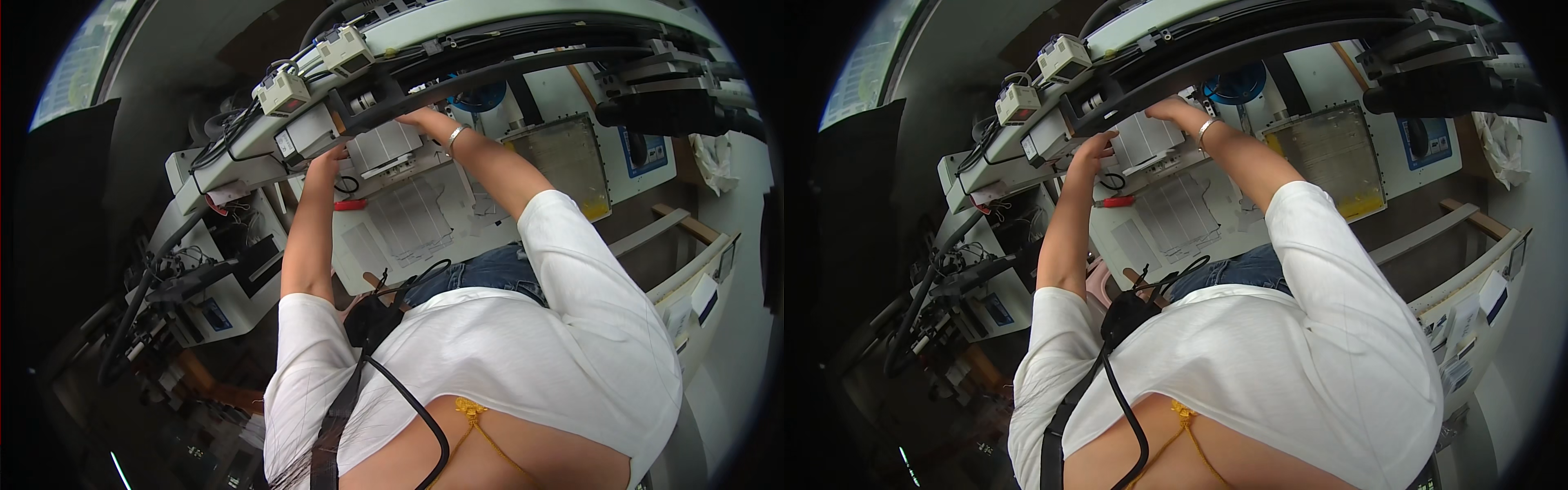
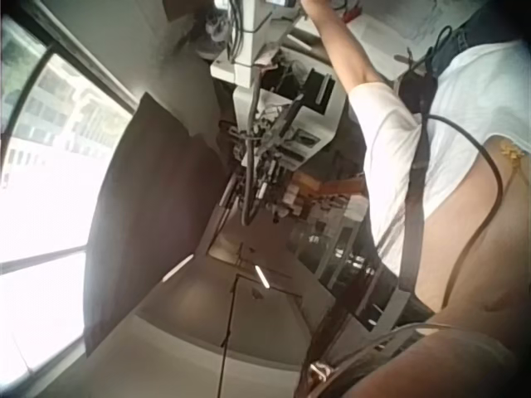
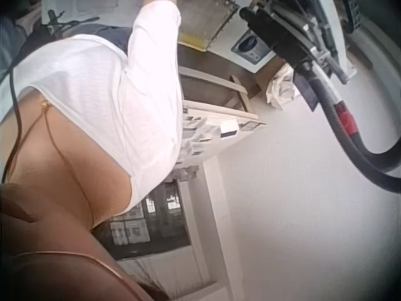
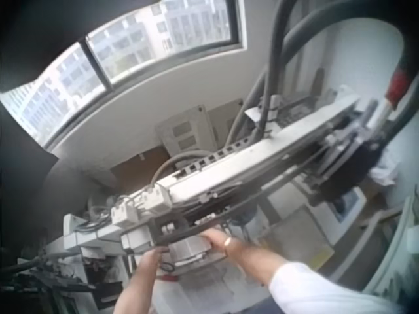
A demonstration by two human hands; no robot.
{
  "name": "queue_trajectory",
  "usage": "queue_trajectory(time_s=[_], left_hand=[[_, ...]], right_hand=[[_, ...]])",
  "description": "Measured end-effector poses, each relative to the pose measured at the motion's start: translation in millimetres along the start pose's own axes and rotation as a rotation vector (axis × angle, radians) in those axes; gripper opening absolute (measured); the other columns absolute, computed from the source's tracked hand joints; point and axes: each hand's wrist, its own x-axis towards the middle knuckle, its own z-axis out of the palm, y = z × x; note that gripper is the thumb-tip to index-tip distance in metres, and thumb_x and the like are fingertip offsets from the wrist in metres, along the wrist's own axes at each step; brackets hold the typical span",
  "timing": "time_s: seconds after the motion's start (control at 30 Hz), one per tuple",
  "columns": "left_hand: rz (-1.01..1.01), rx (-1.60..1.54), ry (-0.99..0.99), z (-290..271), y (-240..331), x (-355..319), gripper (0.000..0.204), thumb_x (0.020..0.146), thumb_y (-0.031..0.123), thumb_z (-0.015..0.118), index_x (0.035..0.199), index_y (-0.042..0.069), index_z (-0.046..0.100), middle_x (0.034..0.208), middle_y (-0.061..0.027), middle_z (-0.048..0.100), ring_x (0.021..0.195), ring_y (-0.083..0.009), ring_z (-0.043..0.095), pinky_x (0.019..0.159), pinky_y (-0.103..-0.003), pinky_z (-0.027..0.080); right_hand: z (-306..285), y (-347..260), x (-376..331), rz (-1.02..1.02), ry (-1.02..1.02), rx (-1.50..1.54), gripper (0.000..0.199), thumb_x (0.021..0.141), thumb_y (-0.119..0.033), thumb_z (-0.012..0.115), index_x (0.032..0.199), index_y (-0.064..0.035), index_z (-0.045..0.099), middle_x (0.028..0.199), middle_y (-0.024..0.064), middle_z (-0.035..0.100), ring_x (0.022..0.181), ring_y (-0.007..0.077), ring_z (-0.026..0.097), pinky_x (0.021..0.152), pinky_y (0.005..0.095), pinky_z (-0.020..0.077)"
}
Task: The recorder unpackages plates, loads them into an automated industrial machine, performs adjustments using a tool, and records data at a computer workstation.
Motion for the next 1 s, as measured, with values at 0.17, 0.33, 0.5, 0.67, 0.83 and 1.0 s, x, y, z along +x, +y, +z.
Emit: queue_trajectory(time_s=[0.17, 0.33, 0.5, 0.67, 0.83, 1.0], left_hand=[[0.860, 0.300, 0.509, -18.4, -37.3, 65.7, 0.058, 0.077, 0.038, 0.067, 0.124, 0.007, 0.052, 0.129, -0.0072, 0.050, 0.117, -0.0287, 0.047, 0.106, -0.043, 0.022], [0.883, 0.345, 0.428, -52.3, -31.5, 76.5, 0.061, 0.077, 0.041, 0.066, 0.126, 0.008, 0.051, 0.131, -0.0089, 0.048, 0.118, -0.0291, 0.046, 0.106, -0.050, 0.017], [1.002, 0.349, 0.316, -33.7, -47.6, 66.3, 0.064, 0.078, 0.049, 0.062, 0.124, 0.007, 0.051, 0.133, -0.0133, 0.045, 0.119, -0.0292, 0.045, 0.098, -0.064, 0.021], [0.962, 0.828, 0.824, 9.8, -47.6, 36.1, 0.066, 0.076, 0.049, 0.062, 0.120, 0.002, 0.053, 0.123, -0.0180, 0.053, 0.112, -0.0304, 0.052, 0.094, -0.051, 0.036], [1.281, 0.816, 0.883, -4.7, -123.1, 17.7, 0.053, 0.082, 0.042, 0.058, 0.113, 0.000, 0.058, 0.106, -0.0165, 0.063, 0.102, -0.0258, 0.059, 0.086, -0.033, 0.044], [1.628, 0.757, -0.186, 141.2, -293.5, -114.2, 0.021, 0.087, 0.025, 0.061, 0.092, 0.005, 0.060, 0.083, -0.0020, 0.056, 0.079, -0.0116, 0.053, 0.073, -0.024, 0.041]], right_hand=[[20.3, 15.5, 20.3, -0.033, 0.031, -0.069, 0.055, 0.076, -0.014, 0.054, 0.129, -0.0069, 0.047, 0.131, 0.0169, 0.048, 0.121, 0.0292, 0.046, 0.100, 0.0349, 0.0371], [37.4, 31.0, 46.4, -0.072, 0.074, -0.158, 0.058, 0.075, -0.015, 0.054, 0.131, -0.0038, 0.043, 0.129, 0.0175, 0.050, 0.119, 0.0296, 0.048, 0.098, 0.0351, 0.0386], [52.8, 51.3, 72.1, -0.084, 0.139, -0.256, 0.062, 0.075, -0.016, 0.054, 0.133, -0.0007, 0.039, 0.127, 0.0181, 0.051, 0.117, 0.0301, 0.051, 0.097, 0.0352, 0.0401], [41.2, 47.4, 60.9, 0.040, 0.176, -0.309, 0.072, 0.075, -0.019, 0.054, 0.136, 0.0077, 0.026, 0.123, 0.0210, 0.053, 0.111, 0.0319, 0.054, 0.094, 0.0352, 0.0429], [-3.4, -55.2, -94.2, 0.001, 0.180, 0.024, 0.076, 0.076, -0.027, 0.057, 0.131, 0.0121, 0.023, 0.117, 0.0276, 0.053, 0.104, 0.0400, 0.055, 0.087, 0.0412, 0.0468], [-25.2, -36.8, -252.3, -0.213, 0.350, 0.185, 0.052, 0.081, -0.017, 0.061, 0.128, -0.0066, 0.042, 0.121, 0.0146, 0.056, 0.111, 0.0270, 0.055, 0.085, 0.0329, 0.0458]])
